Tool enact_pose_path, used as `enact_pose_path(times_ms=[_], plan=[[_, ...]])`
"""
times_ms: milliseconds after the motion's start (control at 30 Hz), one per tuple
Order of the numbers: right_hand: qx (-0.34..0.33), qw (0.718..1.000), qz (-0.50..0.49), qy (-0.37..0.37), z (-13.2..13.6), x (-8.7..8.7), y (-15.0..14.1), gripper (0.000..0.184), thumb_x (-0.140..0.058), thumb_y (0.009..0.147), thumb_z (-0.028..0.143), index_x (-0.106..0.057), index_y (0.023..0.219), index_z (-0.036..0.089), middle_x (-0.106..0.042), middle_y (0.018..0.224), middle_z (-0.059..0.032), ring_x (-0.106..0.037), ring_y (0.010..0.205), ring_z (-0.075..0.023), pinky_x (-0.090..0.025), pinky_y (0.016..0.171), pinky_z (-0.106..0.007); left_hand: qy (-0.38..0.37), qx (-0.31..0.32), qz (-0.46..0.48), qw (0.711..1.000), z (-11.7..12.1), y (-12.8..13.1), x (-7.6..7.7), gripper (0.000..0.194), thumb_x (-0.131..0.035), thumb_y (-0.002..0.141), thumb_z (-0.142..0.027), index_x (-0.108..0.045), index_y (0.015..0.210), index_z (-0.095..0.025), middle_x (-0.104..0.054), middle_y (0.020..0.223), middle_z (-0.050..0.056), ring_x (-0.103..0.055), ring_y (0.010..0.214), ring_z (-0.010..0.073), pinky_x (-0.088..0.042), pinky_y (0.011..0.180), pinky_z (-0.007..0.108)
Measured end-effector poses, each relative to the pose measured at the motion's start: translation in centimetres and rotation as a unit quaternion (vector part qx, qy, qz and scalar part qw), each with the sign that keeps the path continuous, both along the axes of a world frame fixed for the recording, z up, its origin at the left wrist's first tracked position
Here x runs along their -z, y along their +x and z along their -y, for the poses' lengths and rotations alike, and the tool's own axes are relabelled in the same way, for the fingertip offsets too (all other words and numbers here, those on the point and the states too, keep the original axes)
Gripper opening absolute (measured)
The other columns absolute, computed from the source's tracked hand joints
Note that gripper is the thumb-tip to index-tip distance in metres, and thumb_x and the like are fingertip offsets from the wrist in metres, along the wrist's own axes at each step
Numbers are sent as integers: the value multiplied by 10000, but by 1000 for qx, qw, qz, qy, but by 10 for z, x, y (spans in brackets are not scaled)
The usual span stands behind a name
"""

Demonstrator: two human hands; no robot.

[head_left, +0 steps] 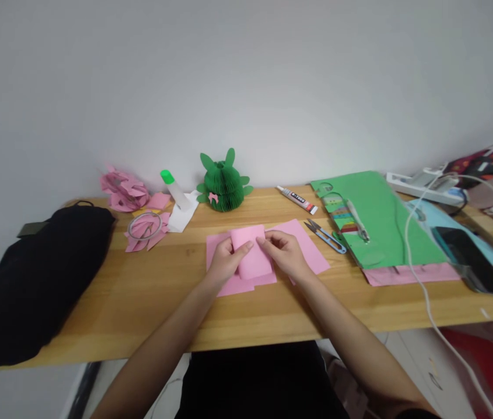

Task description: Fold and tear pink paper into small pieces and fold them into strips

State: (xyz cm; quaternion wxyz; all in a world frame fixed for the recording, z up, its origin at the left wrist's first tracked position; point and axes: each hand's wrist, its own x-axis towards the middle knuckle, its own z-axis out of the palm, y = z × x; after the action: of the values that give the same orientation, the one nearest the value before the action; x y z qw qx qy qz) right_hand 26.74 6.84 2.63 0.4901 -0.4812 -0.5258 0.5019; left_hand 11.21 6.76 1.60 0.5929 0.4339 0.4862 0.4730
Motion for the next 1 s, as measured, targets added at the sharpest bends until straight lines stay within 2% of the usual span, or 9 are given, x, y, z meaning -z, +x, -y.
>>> enact_pose_path(times_ms=[133, 267, 367, 600, 800, 1000], plan=[[6, 1000, -4, -5, 0, -3, 0, 386, -700, 662, 535, -609, 620, 162, -475, 531, 31, -391, 502, -89, -320, 476, -232, 7, 8, 9, 1000, 0, 0, -2, 322, -763, 662, -361, -672, 851, -117, -721, 774, 56, -655, 698, 180, -502, 593, 254], [18, 1000, -10, -7, -1, -4, 2, 393, -698, 661, 538, -581, 605, 167, -445, 524, 37, -367, 506, -87, -298, 475, -232, 27, 8, 31, 999, -1, -1, -6, 380, -781, 637, -348, -674, 930, -130, -738, 909, 79, -677, 823, 210, -531, 726, 302], [23, 1000, -17, -10, -1, -4, 3, 383, -705, 660, 523, -572, 601, 169, -438, 524, 41, -361, 502, -85, -294, 477, -232, 33, 6, 39, 999, -3, -2, -7, 352, -774, 646, -347, -685, 907, -128, -743, 912, 86, -682, 836, 215, -530, 754, 315], [24, 999, -35, -22, -2, -2, 3, 374, -741, 622, 502, -586, 582, 163, -454, 512, 44, -379, 491, -82, -299, 480, -231, 34, -3, 34, 999, -5, -5, -4, 325, -790, 622, -333, -679, 840, -118, -750, 831, 79, -689, 765, 203, -521, 681, 283], [40, 997, -58, -37, -4, 0, 4, 363, -758, 601, 505, -637, 654, 167, -540, 542, 24, -457, 504, -100, -369, 491, -238, 34, 2, 32, 999, -5, -5, -6, 344, -773, 638, -337, -676, 896, -131, -754, 870, 77, -695, 776, 197, -533, 744, 308], [54, 994, -73, -54, -7, -2, 7, 373, -762, 585, 514, -656, 685, 171, -563, 527, 25, -482, 457, -99, -374, 446, -234, 23, 6, 23, 999, -6, -6, -3, 318, -778, 633, -323, -682, 872, -135, -754, 850, 79, -694, 763, 199, -534, 731, 310]])
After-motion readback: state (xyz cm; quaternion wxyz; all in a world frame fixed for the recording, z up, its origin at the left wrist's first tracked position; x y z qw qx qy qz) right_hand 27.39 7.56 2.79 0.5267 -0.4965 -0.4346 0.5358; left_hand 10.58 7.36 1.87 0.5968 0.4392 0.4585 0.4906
